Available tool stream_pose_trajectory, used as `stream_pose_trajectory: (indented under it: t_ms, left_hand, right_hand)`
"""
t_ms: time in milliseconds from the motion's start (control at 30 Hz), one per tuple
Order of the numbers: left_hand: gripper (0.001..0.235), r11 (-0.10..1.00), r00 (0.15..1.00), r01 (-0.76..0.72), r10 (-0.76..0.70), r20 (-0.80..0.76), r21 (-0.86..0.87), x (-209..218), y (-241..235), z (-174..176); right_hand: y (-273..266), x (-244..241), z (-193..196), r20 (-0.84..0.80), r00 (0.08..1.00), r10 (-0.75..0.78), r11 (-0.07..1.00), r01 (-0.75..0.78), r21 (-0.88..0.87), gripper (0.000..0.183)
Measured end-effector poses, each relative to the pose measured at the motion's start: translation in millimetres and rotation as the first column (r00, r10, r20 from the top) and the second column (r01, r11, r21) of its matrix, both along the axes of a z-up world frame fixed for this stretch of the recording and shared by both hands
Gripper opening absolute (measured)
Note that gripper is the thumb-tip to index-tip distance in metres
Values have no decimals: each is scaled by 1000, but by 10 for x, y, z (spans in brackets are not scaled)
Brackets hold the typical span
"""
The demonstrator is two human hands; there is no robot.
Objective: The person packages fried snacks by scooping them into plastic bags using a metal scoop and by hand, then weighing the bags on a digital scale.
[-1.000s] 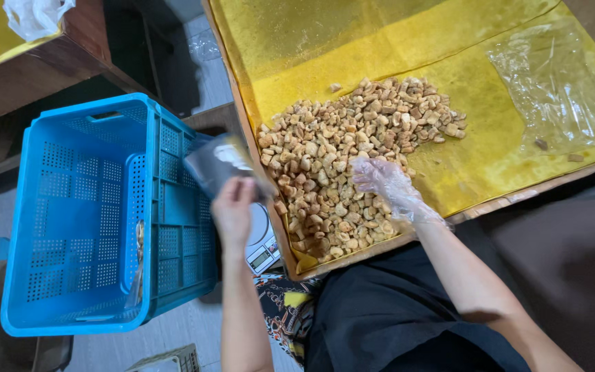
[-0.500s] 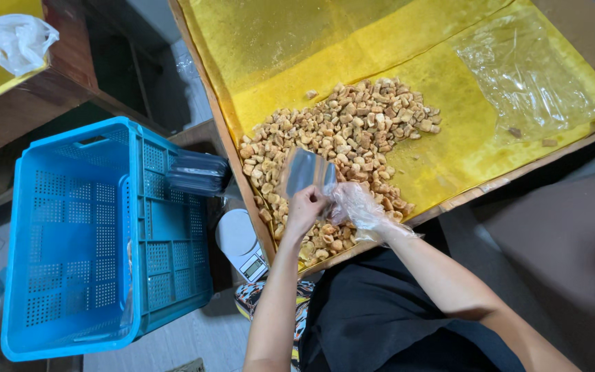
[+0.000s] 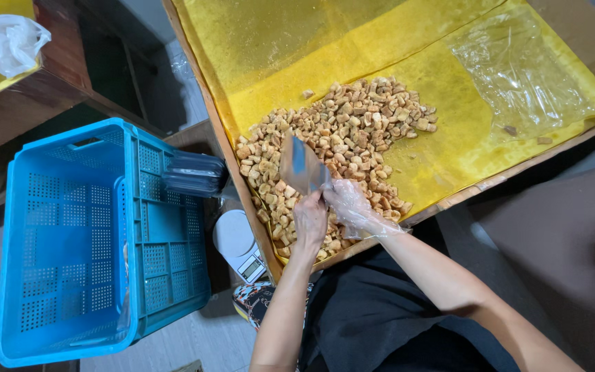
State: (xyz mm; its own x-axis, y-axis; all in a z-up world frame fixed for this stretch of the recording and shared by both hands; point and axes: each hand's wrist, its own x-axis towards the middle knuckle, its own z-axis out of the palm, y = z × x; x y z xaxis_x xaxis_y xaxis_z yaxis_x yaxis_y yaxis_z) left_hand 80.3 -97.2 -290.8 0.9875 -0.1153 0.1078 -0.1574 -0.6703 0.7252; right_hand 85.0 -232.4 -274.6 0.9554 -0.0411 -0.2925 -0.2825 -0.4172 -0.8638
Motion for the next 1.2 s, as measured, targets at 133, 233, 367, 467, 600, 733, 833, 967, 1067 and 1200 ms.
stream_pose_trajectory:
  t_ms: [133, 233, 367, 467, 600, 733, 833, 967, 1067, 1200]
  left_hand:
    - [27, 999, 997, 39, -39, 66, -10, -4, 27, 32]
    - [31, 990, 994, 21, -35, -102, -140, 7, 30, 64]
    - [40, 988, 987, 143, -139, -74, 52, 20, -2, 84]
    - [58, 935, 976, 219, -207, -71, 278, 16, -30, 143]
    - [67, 930, 968, 192, -128, -214, 313, -42, -31, 381]
    - [83, 975, 984, 54, -89, 157, 214, -16, 20, 476]
    - [80, 936, 995, 86, -95, 11, 341, -15, 34, 441]
    - [92, 949, 970, 116, -45, -240, 292, -56, 83, 492]
    - [86, 1000, 945, 2, -4, -326, -9, -23, 49, 603]
    - [97, 870, 833, 28, -292, -469, -492, 109, 364, 613]
  right_hand:
    - [12, -40, 23, 88, 996, -9, 1000, 8, 17, 26]
    - [-29, -59, -6, 52, 998, -36, 999, 35, 7, 25]
    - [-34, -94, 71, -154, 985, -77, 982, 102, 159, 25]
    - [-46, 102, 124, 113, 986, -124, 988, 133, -72, 33]
    - [16, 142, 139, 176, 956, -235, 972, 236, 13, 22]
    - [108, 31, 258, 108, 991, -81, 991, 92, -100, 26]
    - [65, 14, 463, 34, 991, -129, 991, 128, 32, 28]
    - [57, 20, 596, 53, 992, -116, 990, 112, 82, 32]
    - [76, -4, 684, 115, 988, 102, 986, -86, -140, 63]
    - [17, 2, 1040, -40, 981, 191, 953, -195, -234, 58]
